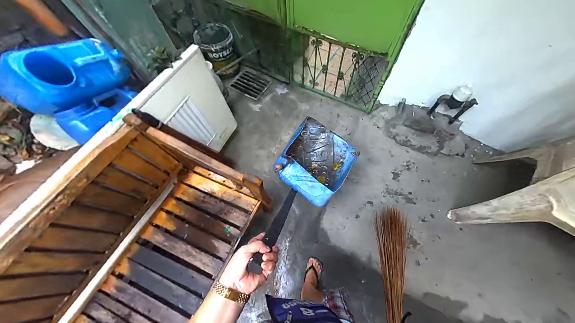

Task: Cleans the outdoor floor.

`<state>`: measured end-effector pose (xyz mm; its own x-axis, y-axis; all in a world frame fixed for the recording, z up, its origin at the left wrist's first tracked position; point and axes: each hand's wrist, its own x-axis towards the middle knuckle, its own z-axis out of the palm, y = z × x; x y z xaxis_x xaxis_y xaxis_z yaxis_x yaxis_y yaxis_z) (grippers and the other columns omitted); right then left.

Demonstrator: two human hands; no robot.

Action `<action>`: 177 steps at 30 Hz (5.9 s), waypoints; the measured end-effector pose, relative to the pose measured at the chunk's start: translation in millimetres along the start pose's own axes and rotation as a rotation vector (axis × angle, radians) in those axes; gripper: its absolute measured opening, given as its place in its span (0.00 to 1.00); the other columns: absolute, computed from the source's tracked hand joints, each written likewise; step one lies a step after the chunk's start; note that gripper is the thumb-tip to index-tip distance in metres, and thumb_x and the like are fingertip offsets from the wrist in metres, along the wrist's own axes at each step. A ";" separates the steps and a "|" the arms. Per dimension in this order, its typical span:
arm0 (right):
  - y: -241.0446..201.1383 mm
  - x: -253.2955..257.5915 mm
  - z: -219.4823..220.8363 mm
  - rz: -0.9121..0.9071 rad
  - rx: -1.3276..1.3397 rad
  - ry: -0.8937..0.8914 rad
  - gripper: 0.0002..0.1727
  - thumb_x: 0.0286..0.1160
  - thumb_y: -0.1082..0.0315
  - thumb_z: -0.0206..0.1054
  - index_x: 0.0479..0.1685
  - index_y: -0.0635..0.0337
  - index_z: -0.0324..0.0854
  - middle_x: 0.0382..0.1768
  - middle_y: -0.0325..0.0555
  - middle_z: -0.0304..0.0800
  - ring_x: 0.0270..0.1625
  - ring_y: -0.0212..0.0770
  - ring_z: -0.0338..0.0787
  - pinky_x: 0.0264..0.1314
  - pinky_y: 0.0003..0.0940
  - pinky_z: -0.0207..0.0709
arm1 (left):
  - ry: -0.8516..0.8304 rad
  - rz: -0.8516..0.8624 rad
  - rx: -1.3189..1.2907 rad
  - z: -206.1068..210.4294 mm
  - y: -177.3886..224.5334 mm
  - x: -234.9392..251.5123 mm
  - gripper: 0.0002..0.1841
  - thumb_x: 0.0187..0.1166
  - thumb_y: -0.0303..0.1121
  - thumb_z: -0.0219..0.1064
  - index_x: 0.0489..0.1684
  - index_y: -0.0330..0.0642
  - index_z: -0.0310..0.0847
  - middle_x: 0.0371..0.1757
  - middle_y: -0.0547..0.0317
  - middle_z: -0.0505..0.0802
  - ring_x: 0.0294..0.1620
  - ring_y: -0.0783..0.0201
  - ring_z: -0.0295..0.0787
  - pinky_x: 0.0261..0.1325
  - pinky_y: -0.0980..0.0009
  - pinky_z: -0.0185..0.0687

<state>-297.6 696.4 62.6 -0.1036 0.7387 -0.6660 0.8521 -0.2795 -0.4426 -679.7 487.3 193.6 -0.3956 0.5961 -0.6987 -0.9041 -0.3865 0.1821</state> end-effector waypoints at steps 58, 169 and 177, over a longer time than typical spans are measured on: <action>-673.6 328.7 116.3 0.710 -0.330 -0.315 0.35 0.69 0.57 0.76 0.77 0.64 0.76 0.70 0.69 0.83 0.75 0.67 0.82 0.72 0.72 0.74 | 0.283 -0.439 0.983 465.0 570.1 668.8 0.11 0.76 0.21 0.45 0.51 0.43 0.66 0.21 0.57 0.79 0.10 0.70 0.76 0.09 0.78 0.74; -974.7 313.7 471.7 0.640 0.721 -0.285 0.24 0.95 0.66 0.49 0.87 0.58 0.66 0.81 0.56 0.75 0.82 0.44 0.75 0.84 0.35 0.65 | 0.261 -0.454 2.046 488.7 529.8 794.3 0.14 0.74 0.19 0.58 0.55 0.40 0.66 0.28 0.55 0.76 0.15 0.65 0.73 0.16 0.71 0.76; -909.7 244.1 432.0 0.644 0.418 -0.150 0.42 0.79 0.45 0.65 0.95 0.23 0.52 0.62 0.56 0.92 0.61 0.63 0.92 0.62 0.71 0.80 | 0.356 -0.488 2.011 492.5 519.6 811.8 0.18 0.74 0.21 0.60 0.59 0.43 0.64 0.29 0.53 0.76 0.15 0.64 0.72 0.16 0.71 0.75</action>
<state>-1319.7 866.1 43.2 0.2519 0.2698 -0.9294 0.5072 -0.8547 -0.1107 -1550.1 1117.0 61.7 -0.3083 0.1665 -0.9366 0.1170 0.9837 0.1363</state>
